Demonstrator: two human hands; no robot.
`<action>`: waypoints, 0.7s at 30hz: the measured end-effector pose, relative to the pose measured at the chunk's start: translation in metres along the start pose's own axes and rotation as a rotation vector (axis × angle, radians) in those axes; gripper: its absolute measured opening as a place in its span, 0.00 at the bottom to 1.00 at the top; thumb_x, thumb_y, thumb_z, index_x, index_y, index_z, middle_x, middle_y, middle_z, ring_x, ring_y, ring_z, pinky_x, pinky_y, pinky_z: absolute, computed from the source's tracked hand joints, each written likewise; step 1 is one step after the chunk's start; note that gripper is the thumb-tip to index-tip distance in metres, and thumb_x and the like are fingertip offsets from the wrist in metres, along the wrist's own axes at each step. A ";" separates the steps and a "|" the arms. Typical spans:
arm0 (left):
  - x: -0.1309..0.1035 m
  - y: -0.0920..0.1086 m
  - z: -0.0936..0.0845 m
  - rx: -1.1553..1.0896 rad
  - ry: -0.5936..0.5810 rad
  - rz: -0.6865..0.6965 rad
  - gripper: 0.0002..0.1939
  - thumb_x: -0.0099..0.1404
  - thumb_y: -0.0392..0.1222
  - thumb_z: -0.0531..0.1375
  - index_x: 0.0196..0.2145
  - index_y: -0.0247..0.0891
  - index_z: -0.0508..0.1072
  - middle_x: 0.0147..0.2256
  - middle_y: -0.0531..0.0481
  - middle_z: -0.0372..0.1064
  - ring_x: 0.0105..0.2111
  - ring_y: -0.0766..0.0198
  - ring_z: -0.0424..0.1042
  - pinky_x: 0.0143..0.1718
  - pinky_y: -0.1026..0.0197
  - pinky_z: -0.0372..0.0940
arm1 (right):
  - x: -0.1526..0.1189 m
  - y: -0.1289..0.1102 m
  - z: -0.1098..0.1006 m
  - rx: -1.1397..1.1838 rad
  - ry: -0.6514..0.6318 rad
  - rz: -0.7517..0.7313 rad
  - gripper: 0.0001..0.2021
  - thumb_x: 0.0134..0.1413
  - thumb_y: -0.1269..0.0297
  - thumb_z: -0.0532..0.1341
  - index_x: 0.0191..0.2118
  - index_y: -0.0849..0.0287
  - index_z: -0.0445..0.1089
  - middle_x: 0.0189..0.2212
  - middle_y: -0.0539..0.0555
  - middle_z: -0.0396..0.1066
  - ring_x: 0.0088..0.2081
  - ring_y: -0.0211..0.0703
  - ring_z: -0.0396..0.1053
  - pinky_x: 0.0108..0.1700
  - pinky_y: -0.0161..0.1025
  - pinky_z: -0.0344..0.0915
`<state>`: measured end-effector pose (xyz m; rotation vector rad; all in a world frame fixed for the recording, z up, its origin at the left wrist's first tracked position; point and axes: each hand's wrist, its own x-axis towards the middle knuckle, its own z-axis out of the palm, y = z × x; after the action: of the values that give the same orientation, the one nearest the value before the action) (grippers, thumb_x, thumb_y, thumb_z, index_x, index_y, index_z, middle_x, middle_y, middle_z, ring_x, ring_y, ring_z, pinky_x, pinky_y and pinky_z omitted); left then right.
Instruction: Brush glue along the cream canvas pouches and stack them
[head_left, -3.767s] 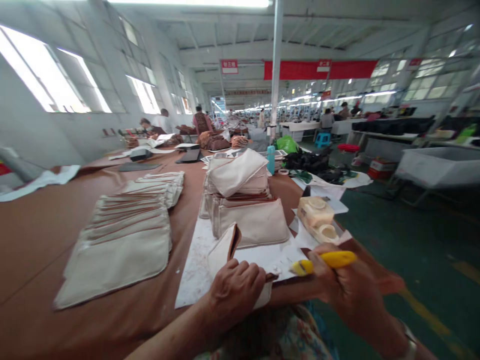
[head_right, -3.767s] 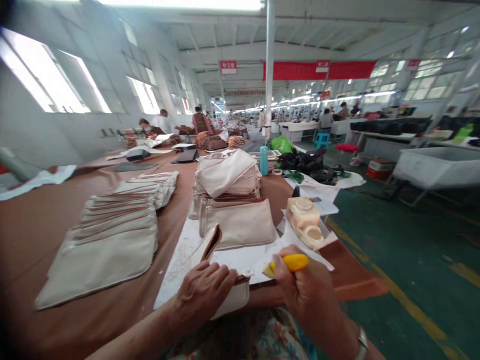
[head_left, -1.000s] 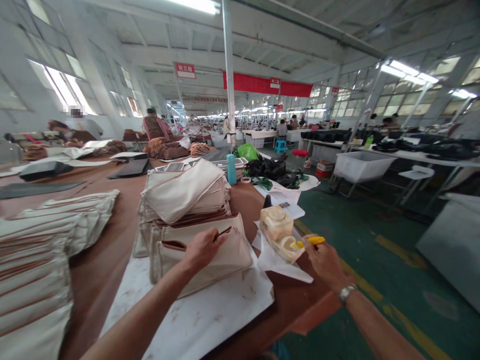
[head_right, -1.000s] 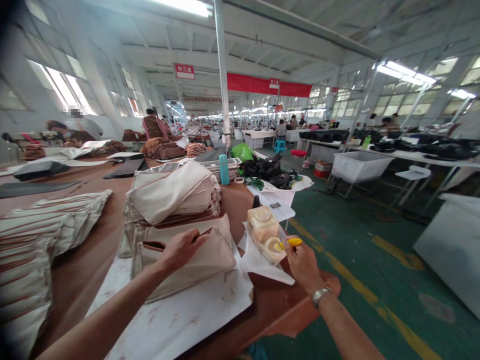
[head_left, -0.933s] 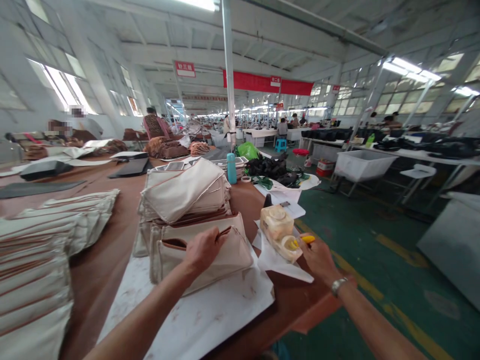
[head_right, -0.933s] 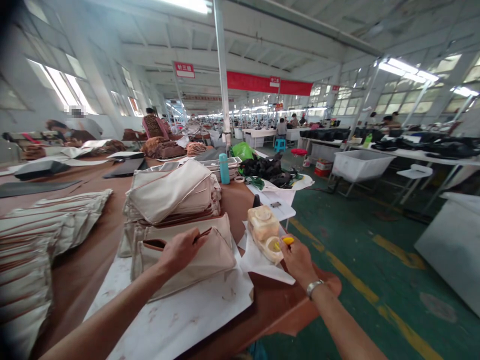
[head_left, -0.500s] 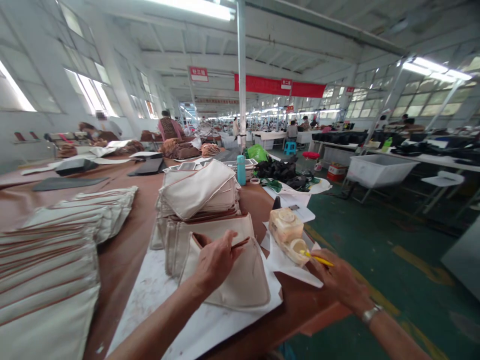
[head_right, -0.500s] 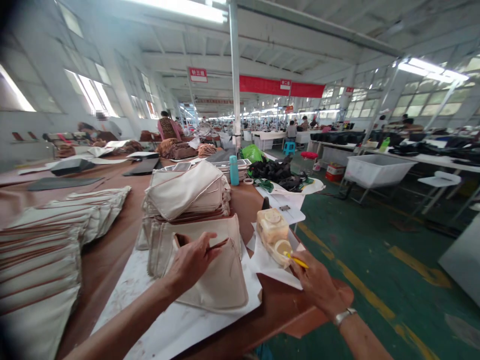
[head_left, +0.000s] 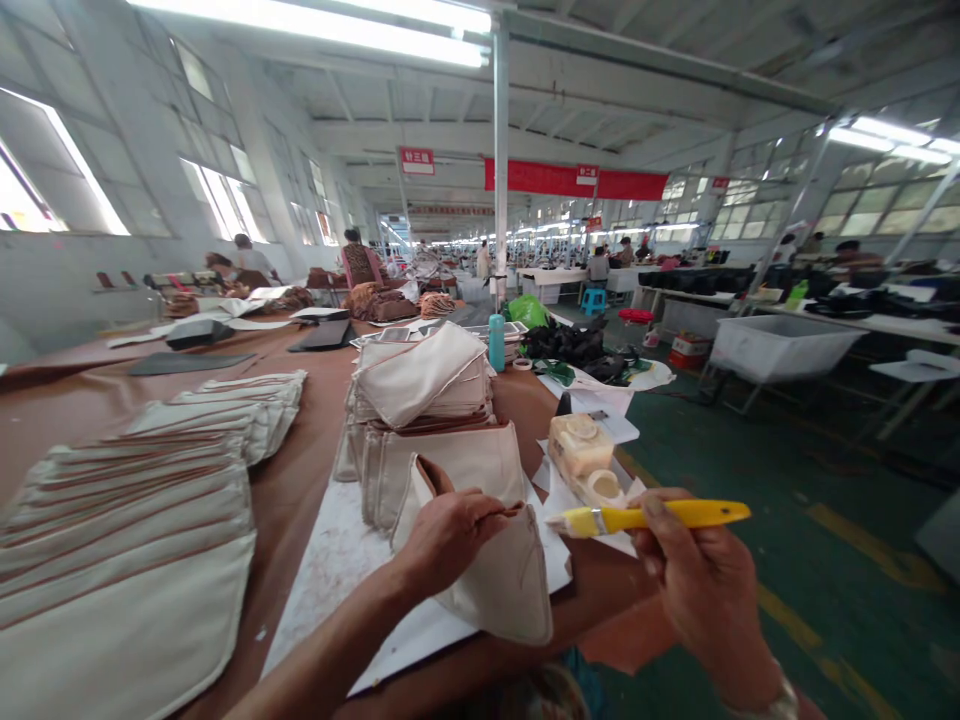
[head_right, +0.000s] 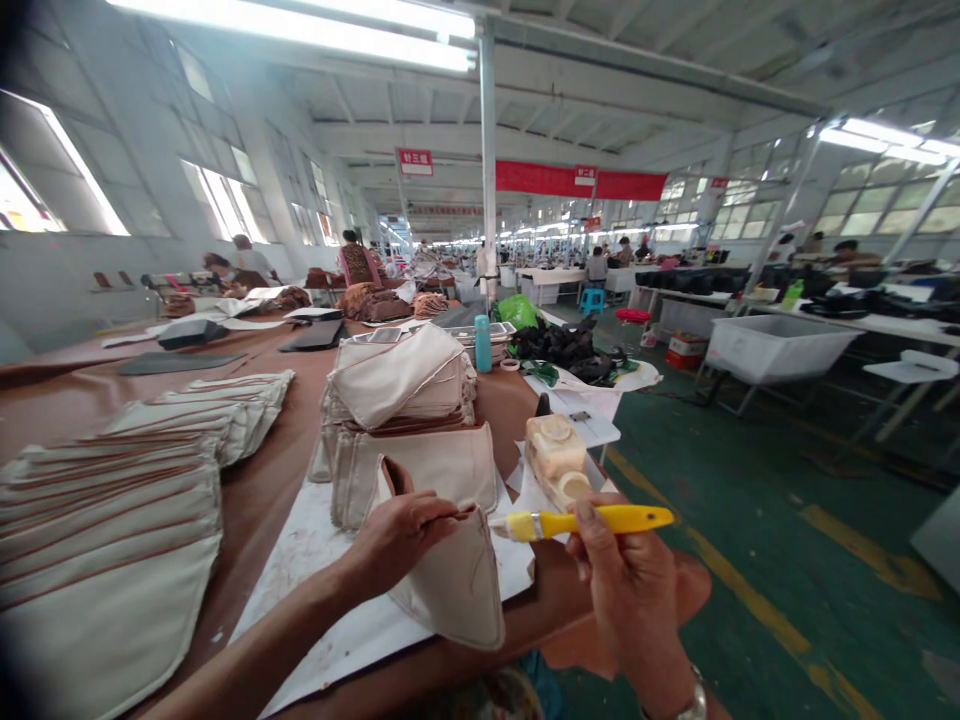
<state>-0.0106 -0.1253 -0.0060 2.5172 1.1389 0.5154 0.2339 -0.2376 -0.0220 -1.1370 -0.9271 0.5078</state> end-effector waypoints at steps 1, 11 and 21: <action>-0.002 0.003 -0.001 -0.005 -0.005 0.001 0.11 0.69 0.44 0.56 0.41 0.51 0.80 0.36 0.53 0.76 0.36 0.62 0.74 0.34 0.65 0.59 | -0.003 -0.002 0.007 -0.041 -0.043 -0.018 0.19 0.62 0.46 0.63 0.40 0.61 0.72 0.22 0.51 0.66 0.19 0.39 0.60 0.19 0.33 0.57; -0.019 0.015 -0.007 -0.053 -0.028 0.071 0.11 0.71 0.44 0.56 0.39 0.44 0.79 0.35 0.52 0.75 0.35 0.65 0.72 0.33 0.67 0.57 | -0.019 -0.013 0.012 -0.304 -0.034 -0.255 0.17 0.67 0.49 0.59 0.39 0.60 0.72 0.22 0.51 0.68 0.21 0.41 0.65 0.24 0.34 0.63; -0.044 0.024 0.001 0.108 -0.023 0.203 0.11 0.72 0.47 0.56 0.39 0.45 0.78 0.33 0.52 0.71 0.32 0.66 0.70 0.30 0.66 0.54 | -0.017 -0.022 0.000 -0.194 0.049 -0.162 0.19 0.63 0.46 0.62 0.36 0.61 0.71 0.22 0.51 0.67 0.19 0.39 0.61 0.20 0.32 0.59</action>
<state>-0.0217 -0.1747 -0.0048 2.7418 0.9315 0.4863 0.2228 -0.2586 -0.0076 -1.2308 -1.0323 0.2612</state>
